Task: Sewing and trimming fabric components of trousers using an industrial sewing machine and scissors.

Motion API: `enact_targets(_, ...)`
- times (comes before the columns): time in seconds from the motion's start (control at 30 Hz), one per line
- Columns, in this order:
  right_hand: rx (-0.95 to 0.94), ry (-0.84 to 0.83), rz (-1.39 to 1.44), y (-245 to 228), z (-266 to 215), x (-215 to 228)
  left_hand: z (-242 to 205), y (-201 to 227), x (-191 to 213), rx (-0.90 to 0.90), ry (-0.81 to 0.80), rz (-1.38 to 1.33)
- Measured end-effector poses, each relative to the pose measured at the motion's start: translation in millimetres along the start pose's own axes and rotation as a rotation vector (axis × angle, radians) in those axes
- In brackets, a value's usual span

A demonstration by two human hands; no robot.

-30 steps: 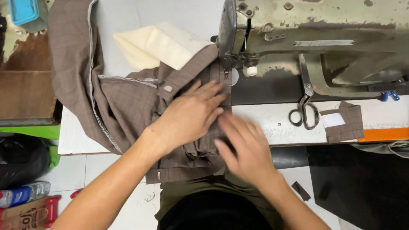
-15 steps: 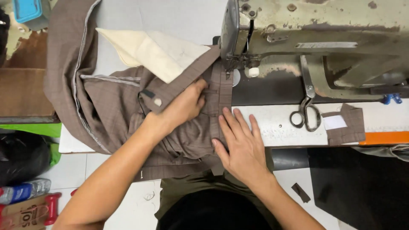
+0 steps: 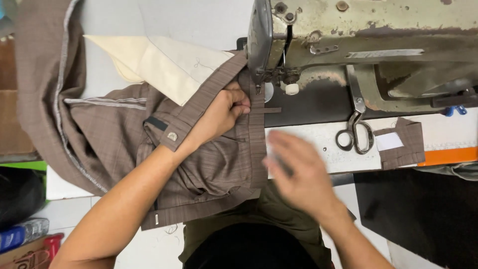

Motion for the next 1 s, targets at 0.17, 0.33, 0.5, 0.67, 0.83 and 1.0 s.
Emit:
enact_targets(0.17,-0.195,0.044,-0.545,39.7,-4.0,63.5,7.5,9.0,2.0,-0.107,-0.036,0.002)
enact_targets(0.33,-0.646,0.054,-0.546,78.2,-23.0,97.4,3.4,20.5,14.6,-0.301,-0.023,0.1)
enact_targets(0.5,-0.734,0.153,-0.367,68.7,-25.3,107.9,-9.8,-2.0,-5.2,-0.256,0.081,-0.089)
enact_targets(0.67,-1.18,0.482,0.55,55.5,-103.9,60.1,-13.2,18.5,11.9,-0.264,0.138,0.113)
enact_targets(0.83,-0.848,0.34,1.208,28.3,-108.5,-9.4,-13.2,18.2,8.3,-0.258,0.112,0.019)
enact_targets(1.0,-1.016,0.263,0.778,31.0,-80.3,-19.5,-13.0,17.8,8.0,-0.259,0.134,-0.004)
Point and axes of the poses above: each hand's wrist, its own z-axis towards the middle knuckle, its own x-axis out of the back of the hand, y = z × x, the point moved 7 cm from there along z, towards the middle knuckle, and after that the axes turned 14 degrees about z, right-handed, at the moved point
